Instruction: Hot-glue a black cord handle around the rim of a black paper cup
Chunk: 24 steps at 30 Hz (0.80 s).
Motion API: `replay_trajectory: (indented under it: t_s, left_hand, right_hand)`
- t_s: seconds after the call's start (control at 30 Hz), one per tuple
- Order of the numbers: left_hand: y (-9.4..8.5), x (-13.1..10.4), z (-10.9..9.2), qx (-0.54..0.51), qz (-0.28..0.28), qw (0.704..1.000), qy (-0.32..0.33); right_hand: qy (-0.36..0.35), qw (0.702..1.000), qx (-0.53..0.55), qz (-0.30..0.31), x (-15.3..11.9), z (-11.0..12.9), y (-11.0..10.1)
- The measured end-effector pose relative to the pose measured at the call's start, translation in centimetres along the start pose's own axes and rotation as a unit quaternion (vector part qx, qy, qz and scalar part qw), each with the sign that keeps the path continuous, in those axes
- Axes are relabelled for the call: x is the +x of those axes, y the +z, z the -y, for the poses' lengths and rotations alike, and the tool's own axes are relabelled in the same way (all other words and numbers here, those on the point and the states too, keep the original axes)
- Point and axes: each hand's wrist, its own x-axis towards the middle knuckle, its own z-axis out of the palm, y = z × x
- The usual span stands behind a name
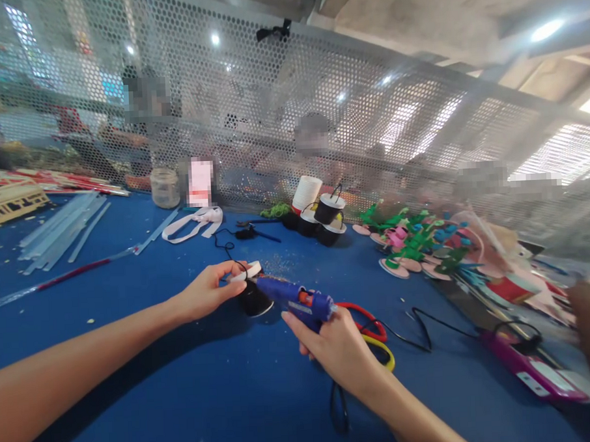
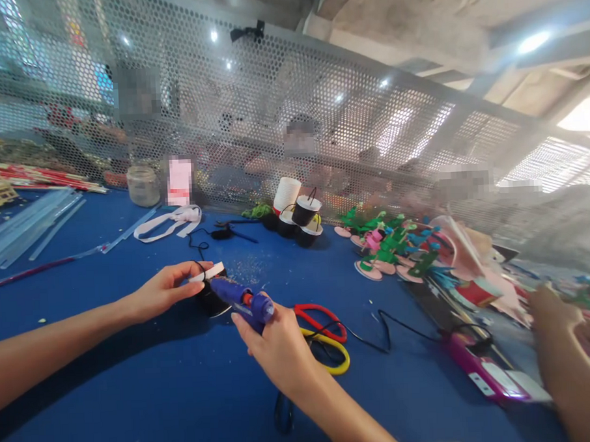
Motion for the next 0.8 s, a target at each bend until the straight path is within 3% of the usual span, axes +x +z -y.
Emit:
replay_trajectory:
  t_s: [0.8]
  left_hand:
    - [-0.1,-0.07,-0.1,0.032,0.02,0.999,0.023]
  right_hand:
    - [0.048,0.998,-0.018,-0.028,-0.27,0.96,-0.27]
